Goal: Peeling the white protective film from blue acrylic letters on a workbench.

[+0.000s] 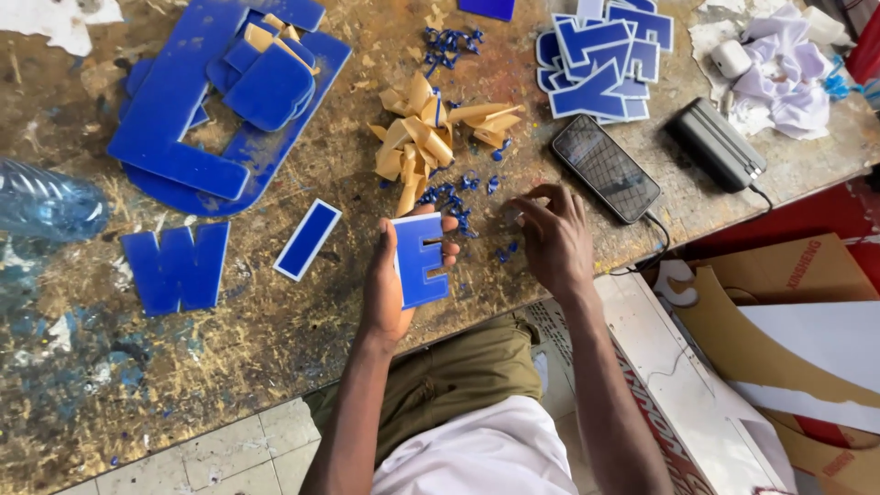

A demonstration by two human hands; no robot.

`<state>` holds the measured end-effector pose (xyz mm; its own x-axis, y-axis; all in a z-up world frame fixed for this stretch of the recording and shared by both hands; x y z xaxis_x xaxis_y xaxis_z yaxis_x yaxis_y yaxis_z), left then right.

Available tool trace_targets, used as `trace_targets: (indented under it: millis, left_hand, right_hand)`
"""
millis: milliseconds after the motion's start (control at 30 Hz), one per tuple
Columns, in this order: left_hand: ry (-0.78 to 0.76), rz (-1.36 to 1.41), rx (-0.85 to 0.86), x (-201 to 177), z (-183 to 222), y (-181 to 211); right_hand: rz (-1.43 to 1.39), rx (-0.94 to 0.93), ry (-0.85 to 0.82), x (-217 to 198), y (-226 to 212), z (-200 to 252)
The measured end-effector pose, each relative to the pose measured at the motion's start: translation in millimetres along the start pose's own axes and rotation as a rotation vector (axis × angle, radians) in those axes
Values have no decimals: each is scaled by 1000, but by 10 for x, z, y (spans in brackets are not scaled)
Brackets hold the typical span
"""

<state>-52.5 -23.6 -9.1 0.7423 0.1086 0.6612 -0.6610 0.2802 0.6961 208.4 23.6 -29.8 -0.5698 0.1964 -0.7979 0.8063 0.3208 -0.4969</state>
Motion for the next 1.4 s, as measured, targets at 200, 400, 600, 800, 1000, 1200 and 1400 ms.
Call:
trace_targets:
  millis: [200, 400, 600, 800, 1000, 1200, 1400]
  left_hand:
    - [7, 79, 0, -78, 52, 49]
    - [-30, 143, 37, -147, 147, 68]
    - [-18, 237, 144, -259, 179, 70]
    - [60, 284, 349, -339, 217, 185]
    - [109, 271, 434, -254, 291, 375]
    - [44, 275, 404, -291, 250, 395]
    - [87, 341, 464, -327, 239, 349]
  right_hand:
    - [7, 18, -190, -63, 277, -213]
    - [-133, 16, -275, -92, 346, -234]
    - [-746, 247, -93, -80, -510, 3]
    - [-1153, 217, -229, 256, -1027, 288]
    - [-1307, 232, -253, 406, -1507, 315]
    - [-1064, -37, -351, 185, -1736, 213]
    - [-1253, 128, -375, 400, -1693, 397]
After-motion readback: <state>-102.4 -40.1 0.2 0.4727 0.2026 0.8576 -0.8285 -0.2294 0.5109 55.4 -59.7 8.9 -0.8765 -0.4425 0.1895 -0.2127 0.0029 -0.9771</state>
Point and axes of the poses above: each hand's wrist, its own z-axis away from the middle knuckle, its own x-axis out of the palm, y = z × x, the point moved 1 cm from there along -z, towards the middle knuckle, and after that the axes turned 1 degree about -z, right-handed, at the moved point
